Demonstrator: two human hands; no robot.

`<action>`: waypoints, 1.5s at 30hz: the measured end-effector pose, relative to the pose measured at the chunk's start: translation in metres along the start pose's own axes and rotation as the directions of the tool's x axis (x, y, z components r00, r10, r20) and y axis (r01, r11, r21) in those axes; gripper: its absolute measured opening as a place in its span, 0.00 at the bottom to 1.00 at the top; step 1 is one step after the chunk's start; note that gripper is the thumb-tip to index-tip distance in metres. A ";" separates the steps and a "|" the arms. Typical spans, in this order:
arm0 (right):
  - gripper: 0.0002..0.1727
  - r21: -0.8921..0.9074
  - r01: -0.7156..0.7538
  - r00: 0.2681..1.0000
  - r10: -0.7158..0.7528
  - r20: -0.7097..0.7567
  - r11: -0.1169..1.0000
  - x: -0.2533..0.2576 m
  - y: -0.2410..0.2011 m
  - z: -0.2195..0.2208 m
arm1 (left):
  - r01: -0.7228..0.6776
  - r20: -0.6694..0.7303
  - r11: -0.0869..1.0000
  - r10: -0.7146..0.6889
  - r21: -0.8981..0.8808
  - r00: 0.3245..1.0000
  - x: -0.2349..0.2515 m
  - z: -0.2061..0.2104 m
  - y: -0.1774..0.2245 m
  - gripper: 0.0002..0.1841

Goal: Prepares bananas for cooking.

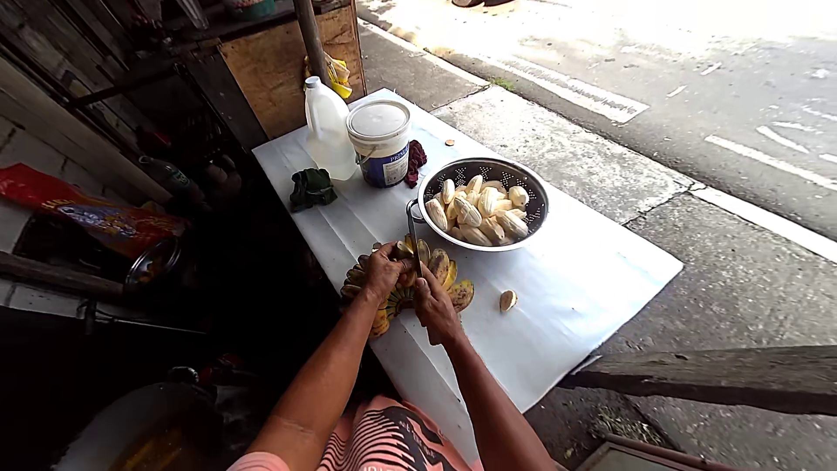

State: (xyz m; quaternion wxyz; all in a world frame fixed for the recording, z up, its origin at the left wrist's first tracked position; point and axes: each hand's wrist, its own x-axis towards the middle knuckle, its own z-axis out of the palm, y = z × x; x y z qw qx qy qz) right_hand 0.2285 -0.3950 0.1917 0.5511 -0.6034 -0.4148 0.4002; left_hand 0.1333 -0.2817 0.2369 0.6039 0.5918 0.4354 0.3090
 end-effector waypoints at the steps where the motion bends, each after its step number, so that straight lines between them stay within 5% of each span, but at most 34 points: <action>1: 0.29 0.102 -0.008 1.000 0.007 0.015 0.995 -0.001 0.003 0.002 | 0.017 0.006 1.000 -0.017 -0.023 1.000 -0.002 0.000 -0.002 0.22; 6: 0.22 0.460 -0.014 0.998 0.040 -0.045 0.888 0.007 0.013 0.013 | 0.038 0.207 0.988 -0.007 -0.149 0.978 -0.007 -0.021 -0.004 0.23; 11: 0.21 0.581 -0.094 0.991 0.132 -0.022 0.808 0.010 0.013 0.014 | -0.019 0.051 0.938 0.002 0.346 0.999 -0.007 0.003 -0.002 0.27; 16: 0.21 0.617 -0.124 0.976 0.207 -0.064 0.777 0.003 -0.002 0.006 | -0.228 0.197 0.748 0.132 0.623 0.971 -0.037 -0.016 -0.002 0.30; 19: 0.25 0.480 0.029 0.988 0.049 -0.148 0.877 -0.007 -0.005 0.008 | -0.104 0.050 0.909 0.092 0.403 0.995 -0.035 -0.024 -0.003 0.27; 21: 0.45 0.128 0.062 0.988 -0.043 -0.146 0.990 -0.006 0.000 0.011 | -0.015 0.081 0.990 0.004 0.139 0.997 -0.030 -0.028 0.000 0.28; 23: 0.55 -0.246 0.044 0.990 -0.075 -0.119 0.968 -0.003 -0.005 0.016 | 0.007 0.150 0.991 -0.026 0.130 0.988 -0.031 -0.033 0.004 0.31; 26: 0.50 -0.297 0.067 0.993 -0.093 -0.073 0.952 -0.006 -0.018 0.022 | -0.148 0.135 0.942 0.112 0.300 0.985 -0.049 -0.038 0.006 0.33; 29: 0.36 -0.058 0.063 0.997 -0.065 -0.032 0.996 -0.015 -0.035 0.023 | -0.256 0.022 0.967 0.256 -0.013 0.966 -0.070 -0.019 0.003 0.30; 32: 0.26 -0.010 0.111 0.994 -0.111 -0.010 0.994 -0.029 -0.047 0.019 | -0.067 -0.078 0.840 0.030 -0.538 0.996 -0.064 0.003 0.009 0.15; 35: 0.19 -0.428 0.198 0.952 -0.277 -0.130 0.882 -0.043 -0.045 0.002 | 0.152 0.149 0.628 -0.058 -0.763 0.987 -0.042 -0.004 0.009 0.19; 39: 0.21 -0.686 0.111 0.943 -0.295 -0.157 0.719 -0.054 -0.038 -0.003 | 0.215 0.268 0.550 0.016 -0.807 0.963 -0.035 0.006 0.004 0.24; 45: 0.26 -0.655 -0.014 0.999 -0.017 -0.041 0.755 -0.040 -0.026 -0.011 | 0.211 0.355 0.641 0.103 -0.738 0.929 -0.026 0.018 -0.009 0.27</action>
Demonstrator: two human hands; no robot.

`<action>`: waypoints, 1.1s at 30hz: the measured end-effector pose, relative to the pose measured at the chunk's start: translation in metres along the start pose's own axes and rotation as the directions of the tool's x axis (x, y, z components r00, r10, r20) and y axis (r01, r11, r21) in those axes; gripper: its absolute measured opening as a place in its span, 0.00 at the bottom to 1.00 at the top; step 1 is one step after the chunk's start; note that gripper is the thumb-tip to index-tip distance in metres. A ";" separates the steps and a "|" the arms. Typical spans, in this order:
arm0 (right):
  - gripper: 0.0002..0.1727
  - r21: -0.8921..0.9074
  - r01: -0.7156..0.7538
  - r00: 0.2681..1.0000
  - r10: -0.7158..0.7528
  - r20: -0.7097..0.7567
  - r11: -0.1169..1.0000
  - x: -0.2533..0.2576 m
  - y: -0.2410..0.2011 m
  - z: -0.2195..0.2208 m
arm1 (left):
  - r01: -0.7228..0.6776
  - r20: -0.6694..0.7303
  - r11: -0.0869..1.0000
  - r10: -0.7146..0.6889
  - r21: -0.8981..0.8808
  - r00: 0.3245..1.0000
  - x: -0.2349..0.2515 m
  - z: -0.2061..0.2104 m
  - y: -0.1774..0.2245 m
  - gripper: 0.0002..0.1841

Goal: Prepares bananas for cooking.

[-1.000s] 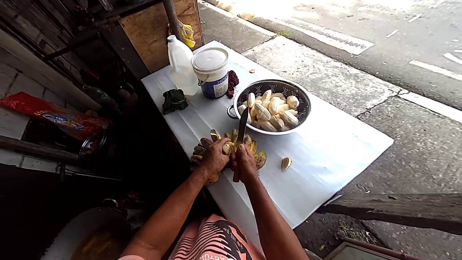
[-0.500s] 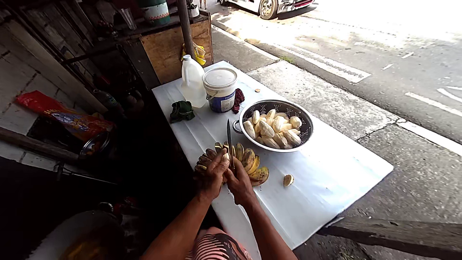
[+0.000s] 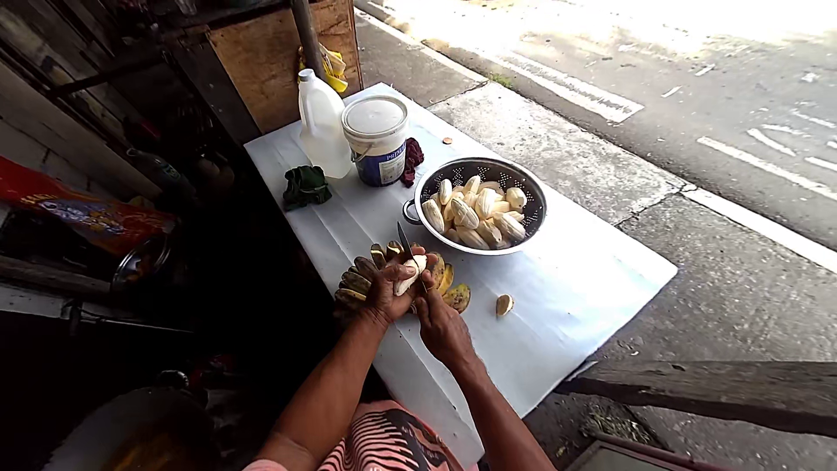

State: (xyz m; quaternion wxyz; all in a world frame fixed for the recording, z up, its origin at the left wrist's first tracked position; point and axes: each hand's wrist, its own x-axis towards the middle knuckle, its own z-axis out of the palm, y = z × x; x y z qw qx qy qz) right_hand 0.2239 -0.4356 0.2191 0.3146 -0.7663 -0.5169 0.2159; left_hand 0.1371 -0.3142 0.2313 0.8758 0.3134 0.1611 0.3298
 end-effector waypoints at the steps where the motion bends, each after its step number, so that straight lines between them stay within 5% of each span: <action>1: 0.25 0.020 0.004 1.000 -0.004 -0.014 1.000 -0.002 0.000 -0.002 | 0.014 -0.015 1.000 -0.015 -0.024 1.000 0.001 -0.001 -0.001 0.26; 5: 0.22 0.042 0.061 0.987 -0.054 -0.152 0.997 -0.011 -0.012 -0.012 | 0.029 -0.060 0.996 -0.034 -0.090 0.998 0.008 0.006 0.001 0.21; 8: 0.24 0.039 -0.021 0.999 0.020 0.032 0.999 -0.003 -0.005 -0.008 | 0.030 0.030 1.000 -0.029 -0.007 0.999 0.015 0.012 -0.003 0.25; 11: 0.23 0.278 -0.039 0.995 0.013 0.097 0.960 0.006 0.010 -0.018 | 0.075 0.065 0.996 -0.073 -0.037 0.995 0.025 0.013 -0.007 0.28; 14: 0.19 0.685 -0.014 0.995 0.078 -0.062 0.728 0.004 0.018 -0.031 | 0.101 -0.014 0.991 -0.102 -0.086 0.995 0.048 0.026 -0.005 0.23; 17: 0.18 0.831 0.066 0.965 0.178 -0.195 0.553 0.001 0.024 -0.055 | 0.072 -0.242 0.961 -0.006 0.267 0.970 0.095 0.048 0.007 0.17; 19: 0.18 0.847 0.086 0.945 0.225 -0.235 0.524 -0.002 0.034 -0.065 | -0.003 -0.278 0.796 0.215 0.605 0.936 0.140 0.051 0.010 0.19; 21: 0.18 0.855 0.095 0.929 0.263 -0.260 0.510 -0.005 0.044 -0.067 | -0.086 -0.098 0.450 0.370 0.889 0.924 0.178 0.046 0.015 0.19; 24: 0.17 0.866 0.100 0.905 0.317 -0.284 0.489 -0.009 0.053 -0.064 | -0.182 0.226 -0.270 0.140 0.945 0.964 0.211 0.045 0.017 0.25; 26: 0.17 0.868 0.095 0.893 0.344 -0.291 0.488 -0.010 0.056 -0.061 | -0.250 0.236 -0.554 -0.098 0.794 0.967 0.217 0.045 0.005 0.30; 28: 0.17 0.864 0.092 0.887 0.354 -0.296 0.494 -0.009 0.057 -0.059 | -0.322 0.259 -0.659 -0.195 0.680 0.946 0.221 0.035 -0.009 0.29; 33: 0.16 0.862 0.073 0.884 0.367 -0.289 0.502 -0.011 0.063 -0.052 | -0.275 0.272 -0.676 -0.114 0.684 0.956 0.224 0.028 -0.015 0.15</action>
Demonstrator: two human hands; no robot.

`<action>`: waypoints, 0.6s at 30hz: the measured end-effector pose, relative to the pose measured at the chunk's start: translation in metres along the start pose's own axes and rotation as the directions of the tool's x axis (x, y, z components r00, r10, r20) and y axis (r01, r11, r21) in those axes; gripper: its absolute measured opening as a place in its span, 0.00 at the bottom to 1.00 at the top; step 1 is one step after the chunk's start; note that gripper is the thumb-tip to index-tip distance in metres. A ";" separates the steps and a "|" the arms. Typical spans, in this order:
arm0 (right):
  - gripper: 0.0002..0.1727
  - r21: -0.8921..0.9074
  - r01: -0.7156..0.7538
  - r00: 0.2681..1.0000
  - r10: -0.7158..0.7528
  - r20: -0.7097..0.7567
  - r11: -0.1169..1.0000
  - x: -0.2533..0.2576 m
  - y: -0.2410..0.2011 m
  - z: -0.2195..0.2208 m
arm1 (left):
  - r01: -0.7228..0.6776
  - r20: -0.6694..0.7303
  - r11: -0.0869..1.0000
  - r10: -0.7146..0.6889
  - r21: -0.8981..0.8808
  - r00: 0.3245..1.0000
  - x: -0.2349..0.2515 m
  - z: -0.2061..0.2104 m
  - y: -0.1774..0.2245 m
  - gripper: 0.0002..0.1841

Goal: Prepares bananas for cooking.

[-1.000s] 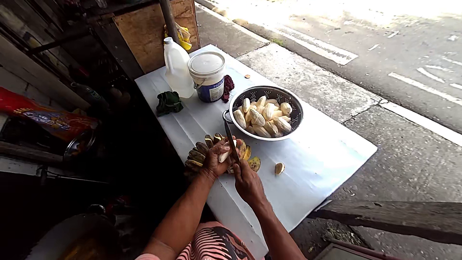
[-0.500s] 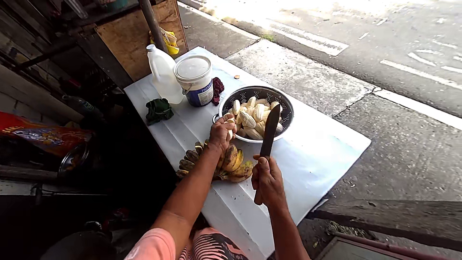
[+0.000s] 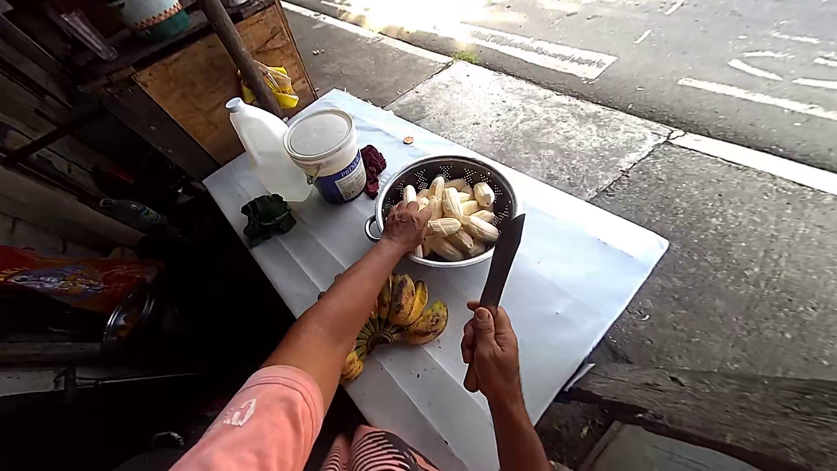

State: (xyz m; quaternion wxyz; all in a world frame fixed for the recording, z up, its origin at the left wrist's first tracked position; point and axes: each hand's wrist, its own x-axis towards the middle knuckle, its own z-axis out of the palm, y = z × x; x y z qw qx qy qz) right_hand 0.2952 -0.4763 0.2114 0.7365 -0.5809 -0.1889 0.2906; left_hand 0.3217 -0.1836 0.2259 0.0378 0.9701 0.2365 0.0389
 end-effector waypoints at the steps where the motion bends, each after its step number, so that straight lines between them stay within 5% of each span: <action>1: 0.16 -0.004 -0.013 1.000 0.013 0.001 1.000 0.000 0.002 0.000 | 0.017 0.002 1.000 -0.017 -0.014 1.000 0.000 -0.003 -0.001 0.15; 5: 0.17 -0.017 -0.059 0.998 0.059 0.029 0.998 0.001 0.003 0.002 | 0.105 0.116 0.991 -0.095 -0.085 0.989 -0.008 -0.025 0.004 0.31; 7: 0.17 -0.006 -0.063 0.997 0.063 0.032 0.998 0.004 0.003 0.007 | 0.107 0.066 0.989 -0.100 -0.102 0.993 -0.012 -0.026 0.018 0.35; 14: 0.17 0.000 -0.026 0.998 0.026 0.065 1.000 -0.010 -0.011 0.011 | 0.182 0.052 0.981 -0.179 -0.073 0.983 -0.010 0.003 0.049 0.17; 18: 0.20 -0.074 -0.062 0.996 0.066 0.052 0.995 -0.015 -0.009 -0.003 | 0.121 -0.138 0.957 -0.162 -0.265 0.977 -0.023 -0.031 0.031 0.27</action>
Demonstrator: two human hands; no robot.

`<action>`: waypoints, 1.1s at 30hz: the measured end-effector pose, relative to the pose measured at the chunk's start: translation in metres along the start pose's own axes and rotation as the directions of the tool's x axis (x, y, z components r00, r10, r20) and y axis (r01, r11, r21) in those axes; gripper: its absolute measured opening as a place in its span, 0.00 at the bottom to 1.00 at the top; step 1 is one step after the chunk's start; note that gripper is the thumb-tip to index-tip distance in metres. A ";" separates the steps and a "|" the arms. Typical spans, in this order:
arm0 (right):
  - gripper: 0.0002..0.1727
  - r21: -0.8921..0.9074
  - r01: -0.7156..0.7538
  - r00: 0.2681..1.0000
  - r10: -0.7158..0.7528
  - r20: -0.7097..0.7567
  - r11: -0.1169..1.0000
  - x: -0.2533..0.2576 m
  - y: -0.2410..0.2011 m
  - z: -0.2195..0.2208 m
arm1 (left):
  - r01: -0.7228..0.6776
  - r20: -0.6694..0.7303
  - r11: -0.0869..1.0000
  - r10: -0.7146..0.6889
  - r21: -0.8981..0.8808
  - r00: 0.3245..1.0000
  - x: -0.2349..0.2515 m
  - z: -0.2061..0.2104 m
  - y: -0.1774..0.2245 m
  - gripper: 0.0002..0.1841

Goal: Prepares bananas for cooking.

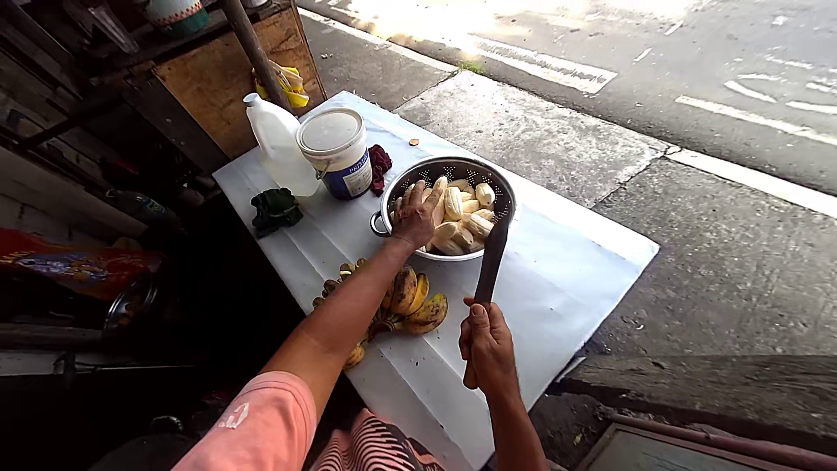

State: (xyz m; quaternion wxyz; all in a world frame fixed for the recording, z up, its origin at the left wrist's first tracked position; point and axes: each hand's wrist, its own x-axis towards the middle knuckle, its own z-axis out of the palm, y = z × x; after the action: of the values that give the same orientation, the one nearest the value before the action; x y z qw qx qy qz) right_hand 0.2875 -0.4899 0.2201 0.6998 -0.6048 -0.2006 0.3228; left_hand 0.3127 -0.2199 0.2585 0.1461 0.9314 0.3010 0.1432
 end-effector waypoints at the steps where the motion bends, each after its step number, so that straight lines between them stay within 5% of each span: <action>1: 0.22 -0.012 -0.006 1.000 0.006 0.013 1.000 0.000 0.000 -0.002 | 0.015 -0.066 0.995 -0.021 -0.095 0.998 -0.008 -0.015 -0.003 0.28; 3: 0.25 -0.034 -0.012 0.998 0.014 0.057 0.999 0.000 0.001 -0.003 | 0.161 -0.071 0.915 -0.201 -0.371 0.977 -0.043 -0.046 -0.003 0.24; 5: 0.25 -0.060 -0.015 0.993 0.022 0.115 0.998 0.001 0.002 0.002 | 0.439 0.177 0.681 -0.421 -0.586 0.890 -0.090 -0.063 0.002 0.27; 7: 0.29 -0.099 -0.001 0.983 0.019 0.181 0.995 0.001 0.003 0.010 | 0.649 0.421 0.475 -0.505 -0.594 0.754 -0.120 -0.056 -0.006 0.39; 8: 0.31 -0.136 0.009 0.974 0.022 0.225 0.991 0.001 0.004 0.014 | 0.691 0.460 0.469 -0.520 -0.550 0.720 -0.128 -0.048 -0.014 0.44; 10: 0.32 -0.276 0.050 0.954 0.036 0.297 0.960 0.003 0.007 0.020 | 0.644 0.444 0.582 -0.467 -0.497 0.765 -0.139 -0.036 -0.034 0.48; 12: 0.30 -0.509 0.184 0.943 -0.004 0.334 0.841 0.002 0.014 0.022 | 0.542 0.451 0.627 -0.319 -0.560 0.834 -0.149 -0.037 -0.053 0.42; 16: 0.28 -0.817 0.357 0.931 -0.107 0.348 0.452 -0.018 0.014 0.031 | 0.476 0.428 0.541 -0.222 -0.693 0.876 -0.163 -0.040 -0.060 0.25; 20: 0.28 -0.906 0.364 0.931 -0.108 0.349 0.215 -0.019 0.006 0.050 | 0.432 0.329 0.472 -0.287 -0.768 0.900 -0.172 -0.037 -0.048 0.23; 23: 0.28 -0.885 0.304 0.947 -0.013 0.320 0.353 0.007 0.009 0.072 | 0.379 0.239 0.484 -0.327 -0.789 0.914 -0.176 -0.028 -0.050 0.12; 27: 0.29 -0.431 0.178 0.937 -0.019 0.348 0.884 0.021 0.038 0.091 | 0.342 0.140 0.412 -0.446 -0.845 0.884 -0.173 -0.027 -0.048 0.16; 30: 0.28 -0.128 0.063 0.946 -0.019 0.325 0.990 0.022 0.058 0.103 | 0.341 0.131 0.309 -0.541 -0.888 0.831 -0.175 -0.023 -0.043 0.17; 33: 0.21 0.066 -0.042 0.970 0.025 0.244 0.997 0.028 0.062 0.109 | 0.297 0.181 0.209 -0.444 -0.932 0.878 -0.187 -0.027 -0.052 0.20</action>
State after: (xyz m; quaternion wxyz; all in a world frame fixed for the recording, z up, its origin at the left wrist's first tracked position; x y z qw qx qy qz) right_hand 0.2212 -0.3887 0.1767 0.6853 -0.5392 -0.2628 0.4130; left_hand 0.1302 -0.2872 0.2315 0.6703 0.5557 0.3818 0.3099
